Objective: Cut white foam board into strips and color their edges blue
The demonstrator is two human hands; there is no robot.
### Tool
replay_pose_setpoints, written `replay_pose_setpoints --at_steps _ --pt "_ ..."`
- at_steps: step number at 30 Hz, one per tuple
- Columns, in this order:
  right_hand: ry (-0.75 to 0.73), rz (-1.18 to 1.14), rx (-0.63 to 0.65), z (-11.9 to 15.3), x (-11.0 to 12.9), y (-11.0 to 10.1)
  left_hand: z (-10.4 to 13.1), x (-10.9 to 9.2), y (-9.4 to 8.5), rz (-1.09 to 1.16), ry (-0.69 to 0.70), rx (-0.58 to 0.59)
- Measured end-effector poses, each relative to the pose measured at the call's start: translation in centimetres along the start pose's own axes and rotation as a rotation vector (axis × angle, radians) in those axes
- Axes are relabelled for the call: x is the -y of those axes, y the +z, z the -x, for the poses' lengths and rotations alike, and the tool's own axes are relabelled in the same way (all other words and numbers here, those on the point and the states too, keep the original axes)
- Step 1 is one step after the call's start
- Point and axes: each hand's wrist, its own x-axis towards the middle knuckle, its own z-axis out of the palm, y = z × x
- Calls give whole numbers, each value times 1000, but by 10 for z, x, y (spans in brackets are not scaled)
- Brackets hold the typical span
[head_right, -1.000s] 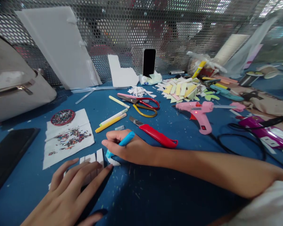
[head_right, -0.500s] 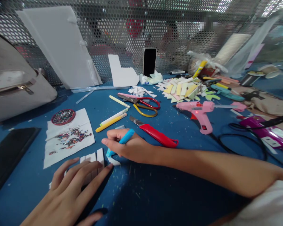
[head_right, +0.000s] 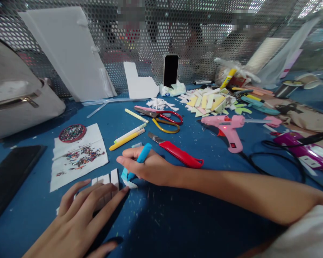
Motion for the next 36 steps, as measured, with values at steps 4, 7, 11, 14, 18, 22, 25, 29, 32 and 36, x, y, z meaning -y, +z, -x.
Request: replay_pose_setpoints --at_steps 4,7,11,14,18,22,25,29,32,36 --pt "22 9 19 0 0 0 -2 -1 -1 2 -7 3" --pt "24 -10 12 0 -1 0 -4 -2 -3 2 -5 16" --pt "15 14 18 0 0 0 -2 -2 -4 1 0 10" --pt "4 1 11 -1 0 0 0 -1 -3 11 3 11" --pt "8 -3 28 0 1 0 0 -2 -2 12 -9 -3" --pt "5 -25 15 1 1 0 -1 -3 -2 2 -20 5" --pt "8 -12 26 1 1 0 -2 -3 -2 -2 -6 26" --pt "12 -15 12 0 2 0 -3 -2 -4 5 7 47" --pt "25 -24 14 0 3 1 -1 -1 -4 4 10 39" --pt "25 -21 1 0 4 1 -1 -1 -2 9 17 40"
